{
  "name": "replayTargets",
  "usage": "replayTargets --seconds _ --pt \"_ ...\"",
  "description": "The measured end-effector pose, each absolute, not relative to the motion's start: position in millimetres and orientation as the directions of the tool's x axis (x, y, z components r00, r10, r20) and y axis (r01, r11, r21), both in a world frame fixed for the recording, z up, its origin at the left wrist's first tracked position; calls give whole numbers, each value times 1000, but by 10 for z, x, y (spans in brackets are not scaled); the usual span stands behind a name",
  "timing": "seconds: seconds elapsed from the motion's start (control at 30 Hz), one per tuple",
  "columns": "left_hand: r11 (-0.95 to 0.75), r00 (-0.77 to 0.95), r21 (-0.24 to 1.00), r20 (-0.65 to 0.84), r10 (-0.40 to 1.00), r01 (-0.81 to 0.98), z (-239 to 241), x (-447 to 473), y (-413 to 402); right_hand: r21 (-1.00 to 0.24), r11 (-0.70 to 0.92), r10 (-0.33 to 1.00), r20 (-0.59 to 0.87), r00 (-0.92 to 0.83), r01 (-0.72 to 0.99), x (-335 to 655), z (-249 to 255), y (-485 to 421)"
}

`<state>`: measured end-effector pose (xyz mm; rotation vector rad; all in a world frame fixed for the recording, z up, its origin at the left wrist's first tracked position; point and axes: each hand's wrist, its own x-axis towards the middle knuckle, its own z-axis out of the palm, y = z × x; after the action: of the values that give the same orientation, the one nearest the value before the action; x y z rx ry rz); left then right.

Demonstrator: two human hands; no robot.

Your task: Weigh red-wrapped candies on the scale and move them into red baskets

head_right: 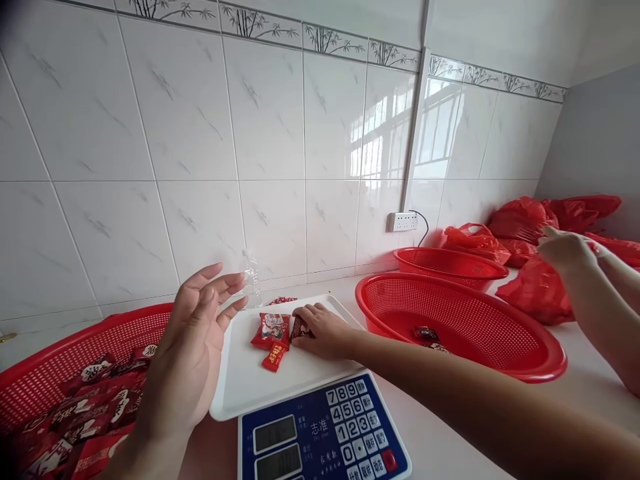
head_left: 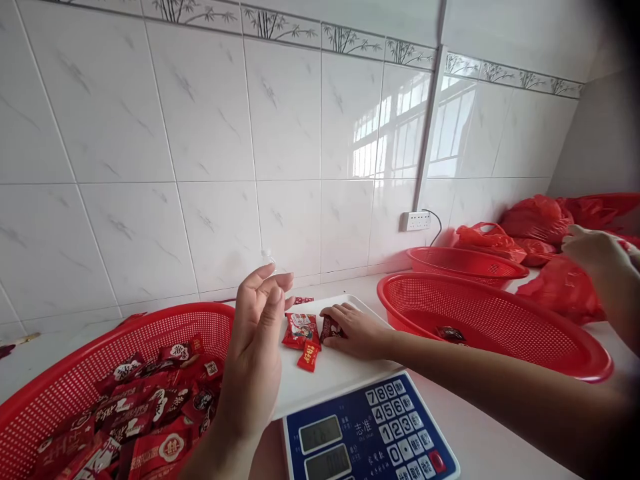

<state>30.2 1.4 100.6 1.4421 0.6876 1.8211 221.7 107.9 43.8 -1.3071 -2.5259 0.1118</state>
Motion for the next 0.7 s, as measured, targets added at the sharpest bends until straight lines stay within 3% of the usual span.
replayTargets --seconds 0.27,0.5,0.7 --pt "-617 -128 764 603 787 -190 1023 303 -7 -215 566 803 361 -473 796 2223 367 1248" --pt "-599 -120 772 588 800 -212 1060 323 -68 -336 440 856 438 -275 833 2706 599 1283" --pt "-604 -137 764 589 796 -226 1049 322 -43 -239 242 872 479 -102 940 3465 797 1191"
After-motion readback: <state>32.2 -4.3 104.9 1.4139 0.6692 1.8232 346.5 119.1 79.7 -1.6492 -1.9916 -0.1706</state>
